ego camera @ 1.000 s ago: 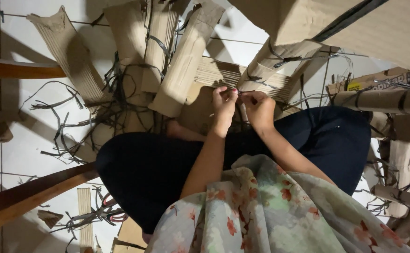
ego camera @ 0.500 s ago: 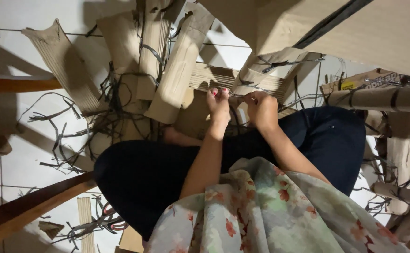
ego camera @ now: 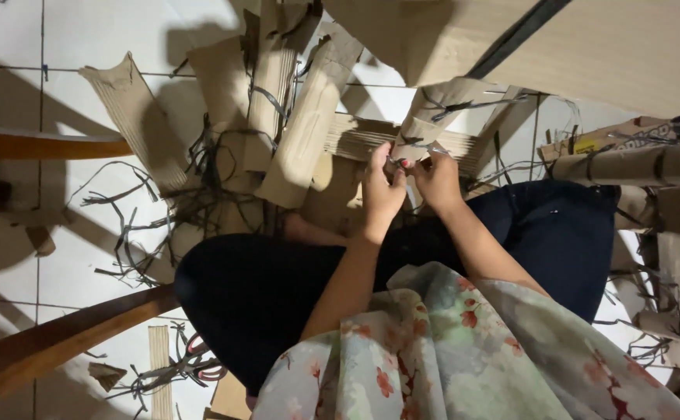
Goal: The person sits on the floor and ties a black cord around a small piece of corrugated cardboard. They repeat this process with several other pieces of cardboard, securing each one with the cord.
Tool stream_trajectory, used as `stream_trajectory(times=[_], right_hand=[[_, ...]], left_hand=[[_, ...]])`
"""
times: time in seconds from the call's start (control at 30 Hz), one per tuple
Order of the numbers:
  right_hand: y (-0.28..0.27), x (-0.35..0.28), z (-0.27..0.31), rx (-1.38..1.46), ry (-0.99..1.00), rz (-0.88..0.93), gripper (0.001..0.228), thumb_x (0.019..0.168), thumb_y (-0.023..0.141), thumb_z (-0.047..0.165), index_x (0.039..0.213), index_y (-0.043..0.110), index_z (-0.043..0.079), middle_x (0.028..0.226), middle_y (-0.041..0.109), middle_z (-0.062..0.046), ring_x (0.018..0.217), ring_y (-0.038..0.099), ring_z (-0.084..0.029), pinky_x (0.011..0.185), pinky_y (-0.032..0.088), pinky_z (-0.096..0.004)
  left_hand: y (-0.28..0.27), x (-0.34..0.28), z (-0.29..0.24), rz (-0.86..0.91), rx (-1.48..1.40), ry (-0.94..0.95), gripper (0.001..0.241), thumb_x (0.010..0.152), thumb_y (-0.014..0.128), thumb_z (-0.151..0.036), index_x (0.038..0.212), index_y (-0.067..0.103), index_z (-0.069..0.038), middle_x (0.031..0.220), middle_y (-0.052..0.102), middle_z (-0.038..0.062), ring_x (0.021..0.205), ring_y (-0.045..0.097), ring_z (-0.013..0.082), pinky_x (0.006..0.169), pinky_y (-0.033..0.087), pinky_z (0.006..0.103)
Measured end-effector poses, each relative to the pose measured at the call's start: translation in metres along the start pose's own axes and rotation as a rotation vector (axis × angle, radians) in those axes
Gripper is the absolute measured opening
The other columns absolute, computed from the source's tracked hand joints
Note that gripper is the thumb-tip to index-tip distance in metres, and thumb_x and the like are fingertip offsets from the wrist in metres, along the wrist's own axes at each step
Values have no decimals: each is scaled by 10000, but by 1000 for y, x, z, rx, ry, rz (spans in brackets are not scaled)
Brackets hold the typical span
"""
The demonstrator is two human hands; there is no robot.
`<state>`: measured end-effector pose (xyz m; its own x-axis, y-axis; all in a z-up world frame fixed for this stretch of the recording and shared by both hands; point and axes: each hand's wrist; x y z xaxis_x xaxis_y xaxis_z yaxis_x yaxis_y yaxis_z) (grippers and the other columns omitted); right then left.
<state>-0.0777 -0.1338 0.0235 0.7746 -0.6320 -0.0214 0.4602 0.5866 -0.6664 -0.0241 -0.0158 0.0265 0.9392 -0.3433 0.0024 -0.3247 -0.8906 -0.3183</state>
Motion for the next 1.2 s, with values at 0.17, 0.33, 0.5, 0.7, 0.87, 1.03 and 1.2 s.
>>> stream_trajectory(times=[0.17,0.33,0.5,0.7,0.87,1.03,1.2], right_hand=[[-6,3,6,108,-120,-35,192,868,772,87,791,682,-65,678,648,-267,708,661,-475,654,499,-484],[9,3,27,160,-319,-77,177,891,729,131,852,690,-37,817,667,-281,826,659,-512,743,532,-522],[47,8,30,208,-405,-73,170,974,660,125,850,696,14,814,673,-189,833,685,-440,762,556,-454],[63,6,99,383,-395,-10,156,924,699,149,952,698,-5,799,654,-210,786,677,-408,731,540,-460],[70,7,123,458,-473,52,185,913,708,119,974,699,-55,835,670,-257,810,672,-452,749,538,-491],[66,-4,160,459,-329,-3,109,976,665,82,923,723,6,726,642,-221,705,694,-328,621,522,-381],[68,-3,170,518,-257,113,82,963,669,117,952,742,82,746,704,-138,716,658,-164,614,517,-327]], left_hand=[[7,-3,8,-60,-40,70,667,780,781,-214,1404,593,-75,1217,688,261,1124,675,438,946,573,493],[-14,8,-26,-143,-47,115,774,772,863,-425,1359,603,7,1198,668,318,1072,684,481,878,587,521],[-28,22,-1,-316,-33,41,686,822,839,-294,1413,580,-59,1187,667,265,863,734,430,610,636,405],[-48,44,28,-507,69,30,653,880,757,-276,1452,535,-54,1221,645,300,991,699,486,686,642,471],[-59,52,32,-605,151,39,627,916,685,-251,1492,513,-72,1226,647,311,1086,663,492,859,586,519],[-58,58,49,-709,109,118,620,863,692,-182,1455,569,-45,1230,665,289,1104,656,472,965,530,506],[-61,62,64,-761,-2,184,634,803,639,12,1432,559,18,1290,636,295,1192,627,455,1039,498,492]])
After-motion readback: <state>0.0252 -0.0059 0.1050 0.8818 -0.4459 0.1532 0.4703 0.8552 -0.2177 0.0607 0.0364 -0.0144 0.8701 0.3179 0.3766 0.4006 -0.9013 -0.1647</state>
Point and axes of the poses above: each hand's wrist, its own x-axis towards the middle knuckle, its own y-axis out of the palm, z = x × y
